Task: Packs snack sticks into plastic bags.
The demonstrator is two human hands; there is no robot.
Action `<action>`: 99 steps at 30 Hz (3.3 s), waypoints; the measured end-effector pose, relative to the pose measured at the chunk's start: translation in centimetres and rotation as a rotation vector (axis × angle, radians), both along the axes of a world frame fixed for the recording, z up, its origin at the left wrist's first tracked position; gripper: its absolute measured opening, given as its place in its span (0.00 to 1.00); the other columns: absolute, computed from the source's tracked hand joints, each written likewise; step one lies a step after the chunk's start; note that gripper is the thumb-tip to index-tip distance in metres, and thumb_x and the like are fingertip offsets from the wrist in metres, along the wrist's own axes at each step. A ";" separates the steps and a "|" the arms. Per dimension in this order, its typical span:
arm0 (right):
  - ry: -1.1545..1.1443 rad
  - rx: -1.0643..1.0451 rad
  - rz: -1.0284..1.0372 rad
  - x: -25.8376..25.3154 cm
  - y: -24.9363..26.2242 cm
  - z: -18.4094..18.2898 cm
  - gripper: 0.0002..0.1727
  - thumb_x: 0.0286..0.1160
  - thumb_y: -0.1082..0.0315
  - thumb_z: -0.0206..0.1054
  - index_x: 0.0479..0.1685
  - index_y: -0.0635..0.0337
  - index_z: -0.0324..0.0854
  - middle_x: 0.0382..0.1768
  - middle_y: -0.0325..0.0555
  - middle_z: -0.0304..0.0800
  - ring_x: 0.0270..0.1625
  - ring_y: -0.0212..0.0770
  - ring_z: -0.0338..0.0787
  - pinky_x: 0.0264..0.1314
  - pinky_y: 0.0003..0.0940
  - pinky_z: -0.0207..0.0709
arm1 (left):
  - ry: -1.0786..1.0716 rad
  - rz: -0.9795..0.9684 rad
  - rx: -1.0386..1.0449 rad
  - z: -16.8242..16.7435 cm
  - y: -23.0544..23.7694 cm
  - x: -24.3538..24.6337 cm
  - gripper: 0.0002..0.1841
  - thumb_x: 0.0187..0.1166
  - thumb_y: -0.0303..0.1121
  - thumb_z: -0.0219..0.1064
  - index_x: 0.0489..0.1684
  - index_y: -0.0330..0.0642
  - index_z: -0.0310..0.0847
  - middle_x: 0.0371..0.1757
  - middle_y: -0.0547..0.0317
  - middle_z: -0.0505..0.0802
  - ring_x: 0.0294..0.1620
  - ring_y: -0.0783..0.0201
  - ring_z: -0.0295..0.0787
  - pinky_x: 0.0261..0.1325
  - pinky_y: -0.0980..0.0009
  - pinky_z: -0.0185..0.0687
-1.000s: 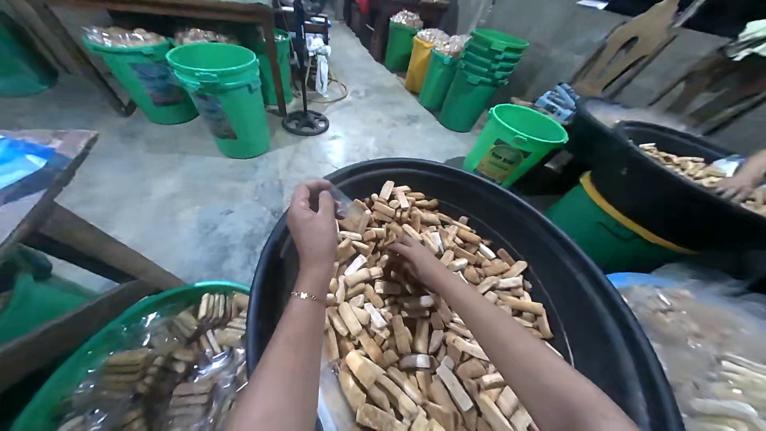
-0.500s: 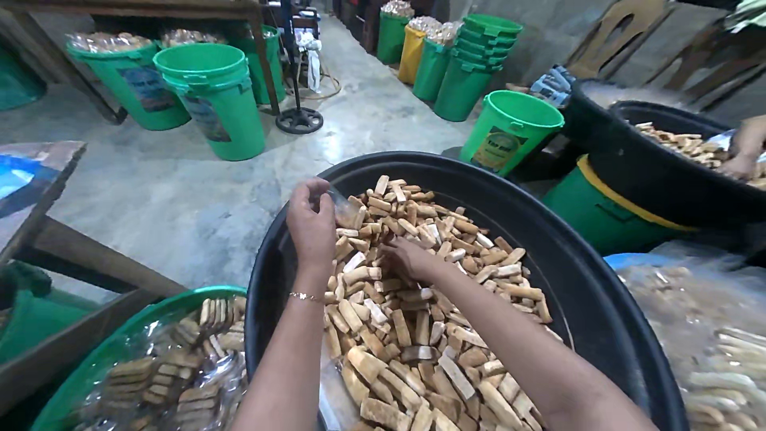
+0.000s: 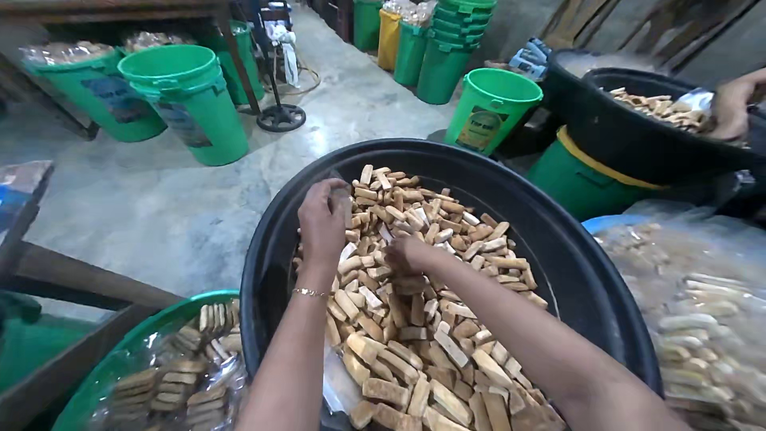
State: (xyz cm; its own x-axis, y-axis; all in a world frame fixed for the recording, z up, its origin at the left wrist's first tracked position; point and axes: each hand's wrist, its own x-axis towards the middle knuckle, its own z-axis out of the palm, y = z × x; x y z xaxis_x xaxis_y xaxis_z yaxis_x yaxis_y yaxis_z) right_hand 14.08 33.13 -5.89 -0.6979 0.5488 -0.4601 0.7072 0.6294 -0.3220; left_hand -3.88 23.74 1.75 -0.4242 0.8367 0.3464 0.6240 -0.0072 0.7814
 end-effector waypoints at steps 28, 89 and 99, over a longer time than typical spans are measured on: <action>0.491 0.025 -0.403 7.0 -8.0 9.2 0.26 0.88 0.70 0.58 0.83 0.69 0.68 0.78 0.68 0.70 0.73 0.57 0.80 0.75 0.43 0.75 | 0.180 -0.508 -0.375 -0.6 -0.3 9.5 0.28 0.80 0.19 0.56 0.84 0.33 0.68 0.83 0.34 0.72 0.78 0.45 0.75 0.77 0.56 0.73; -0.020 0.151 0.007 2.8 -0.6 0.4 0.20 0.85 0.76 0.57 0.73 0.67 0.79 0.77 0.67 0.74 0.86 0.69 0.65 0.85 0.61 0.62 | -1.215 -0.207 0.087 -0.7 1.1 2.1 0.13 0.92 0.30 0.51 0.64 0.41 0.78 0.42 0.58 0.90 0.34 0.69 0.88 0.40 0.74 0.85; 1.348 0.649 -0.426 8.6 -5.0 7.2 0.15 0.79 0.60 0.71 0.51 0.63 0.79 0.44 0.36 0.89 0.45 0.23 0.90 0.52 0.25 0.87 | -1.346 -0.221 -0.024 0.1 0.5 5.0 0.12 0.93 0.34 0.50 0.62 0.42 0.77 0.41 0.57 0.91 0.38 0.65 0.91 0.45 0.70 0.90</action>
State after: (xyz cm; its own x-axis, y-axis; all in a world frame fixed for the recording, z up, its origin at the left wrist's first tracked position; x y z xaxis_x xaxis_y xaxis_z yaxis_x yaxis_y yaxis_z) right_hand 22.64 28.14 1.36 -0.1310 0.6566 0.7428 0.2854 0.7425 -0.6060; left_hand 1.15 24.26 1.88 -0.2766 0.9304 -0.2406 -0.6257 0.0156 0.7799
